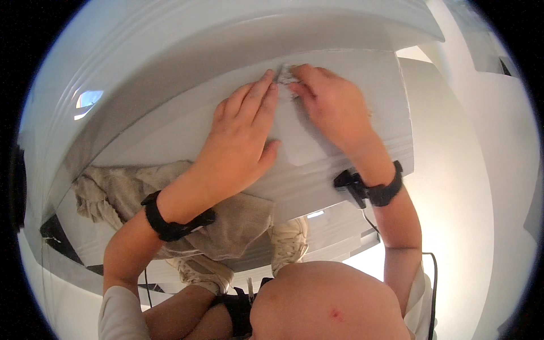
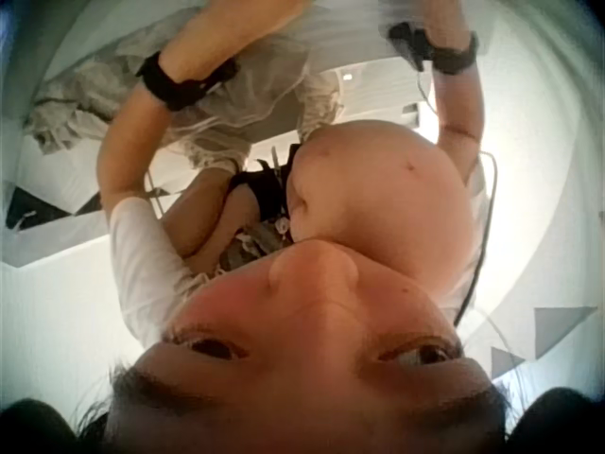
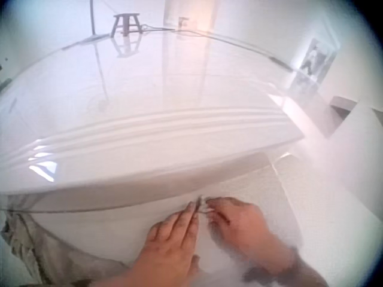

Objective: The person applies sealant to the joints of a white staircase using a small card to spread the material and a cloth to wipe away the excess.

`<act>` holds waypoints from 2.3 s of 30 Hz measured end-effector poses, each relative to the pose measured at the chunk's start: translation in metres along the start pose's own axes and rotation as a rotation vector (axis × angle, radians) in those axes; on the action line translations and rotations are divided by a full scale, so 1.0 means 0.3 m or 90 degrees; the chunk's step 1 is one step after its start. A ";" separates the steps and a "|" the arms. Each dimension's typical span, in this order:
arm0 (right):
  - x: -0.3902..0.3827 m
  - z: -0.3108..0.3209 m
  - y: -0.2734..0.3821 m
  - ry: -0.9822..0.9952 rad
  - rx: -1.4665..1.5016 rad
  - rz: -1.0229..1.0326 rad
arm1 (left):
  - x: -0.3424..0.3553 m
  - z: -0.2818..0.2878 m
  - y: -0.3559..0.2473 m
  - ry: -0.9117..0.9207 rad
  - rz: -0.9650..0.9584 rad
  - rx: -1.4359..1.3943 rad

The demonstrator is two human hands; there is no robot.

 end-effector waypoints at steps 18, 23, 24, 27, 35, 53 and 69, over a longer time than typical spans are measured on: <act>0.010 0.120 -0.094 -0.036 -0.123 -0.053 | 0.020 0.006 -0.030 -0.011 -0.021 0.003; 0.010 0.165 -0.163 -0.029 -0.093 -0.145 | 0.019 0.002 -0.035 -0.020 -0.024 0.006; 0.009 0.167 -0.156 -0.036 -0.151 -0.131 | 0.016 0.005 -0.033 -0.026 -0.023 0.013; -0.012 0.226 -0.211 -0.070 -0.221 -0.145 | 0.024 0.006 -0.037 -0.024 -0.024 0.014; -0.012 0.111 -0.120 -0.025 -0.179 -0.082 | 0.015 -0.024 -0.044 -0.029 -0.020 0.006; -0.012 0.196 -0.205 -0.075 -0.189 -0.113 | 0.046 -0.011 -0.085 -0.035 -0.046 0.018; -0.022 0.396 -0.405 -0.093 -0.212 -0.259 | 0.044 -0.002 -0.105 -0.033 -0.052 0.004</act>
Point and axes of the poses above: each hand's wrist, its own x-axis towards the middle knuckle, its own z-axis out of the back of the hand, y = z × x, the point moved 8 cm from there along x, towards the middle knuckle, and after that the axes turned 15 degrees about x, right-handed, at the moved point
